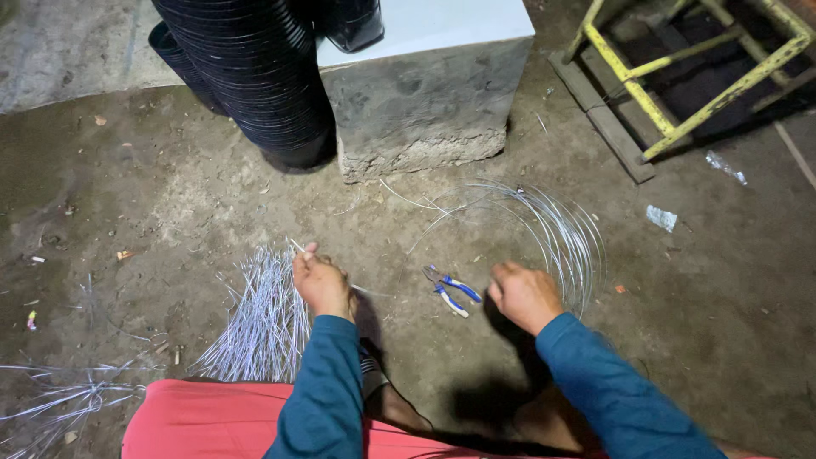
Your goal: The person sits on the floor and repeatedly picks up thin metal wires from a pile. They bend each wire into a loop using pliers and place the finished pieces into a separate pile.
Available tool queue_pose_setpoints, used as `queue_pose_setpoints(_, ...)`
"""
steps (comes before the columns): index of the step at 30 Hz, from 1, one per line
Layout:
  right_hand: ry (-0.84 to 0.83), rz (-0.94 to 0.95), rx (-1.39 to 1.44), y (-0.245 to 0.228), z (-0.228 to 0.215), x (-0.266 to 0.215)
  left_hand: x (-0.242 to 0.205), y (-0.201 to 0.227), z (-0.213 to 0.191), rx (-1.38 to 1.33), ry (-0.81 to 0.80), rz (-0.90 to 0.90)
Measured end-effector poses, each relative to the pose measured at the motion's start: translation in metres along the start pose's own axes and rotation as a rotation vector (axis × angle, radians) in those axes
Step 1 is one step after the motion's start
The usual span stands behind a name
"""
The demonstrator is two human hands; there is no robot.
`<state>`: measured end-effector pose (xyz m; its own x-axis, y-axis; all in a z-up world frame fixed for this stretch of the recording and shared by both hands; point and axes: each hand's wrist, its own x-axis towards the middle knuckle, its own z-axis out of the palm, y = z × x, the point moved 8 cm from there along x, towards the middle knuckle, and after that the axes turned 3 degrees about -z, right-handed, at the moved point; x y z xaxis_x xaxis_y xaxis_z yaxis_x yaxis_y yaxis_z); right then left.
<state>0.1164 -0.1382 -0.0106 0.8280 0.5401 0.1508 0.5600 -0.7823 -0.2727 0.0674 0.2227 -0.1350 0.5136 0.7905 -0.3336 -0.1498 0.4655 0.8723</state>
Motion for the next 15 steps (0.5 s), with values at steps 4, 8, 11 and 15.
queue_pose_setpoints(4, 0.112, 0.568, 0.488, 0.069, 0.029, -0.02, 0.014, -0.046, -0.002, 0.114, -0.071, -0.045)
queue_pose_setpoints(8, 0.58, 0.586, 1.296, 0.103, 0.037, -0.012, 0.012, -0.086, 0.006, 0.127, -0.14, -0.08)
queue_pose_setpoints(11, 0.632, 0.708, 1.309, 0.12, 0.031, -0.015, -0.003, -0.081, 0.014, 0.23, -0.195, -0.001)
queue_pose_setpoints(15, 0.207, 0.604, 1.067, 0.085, 0.026, -0.003, -0.04, -0.071, 0.038, 0.263, -0.253, -0.161)
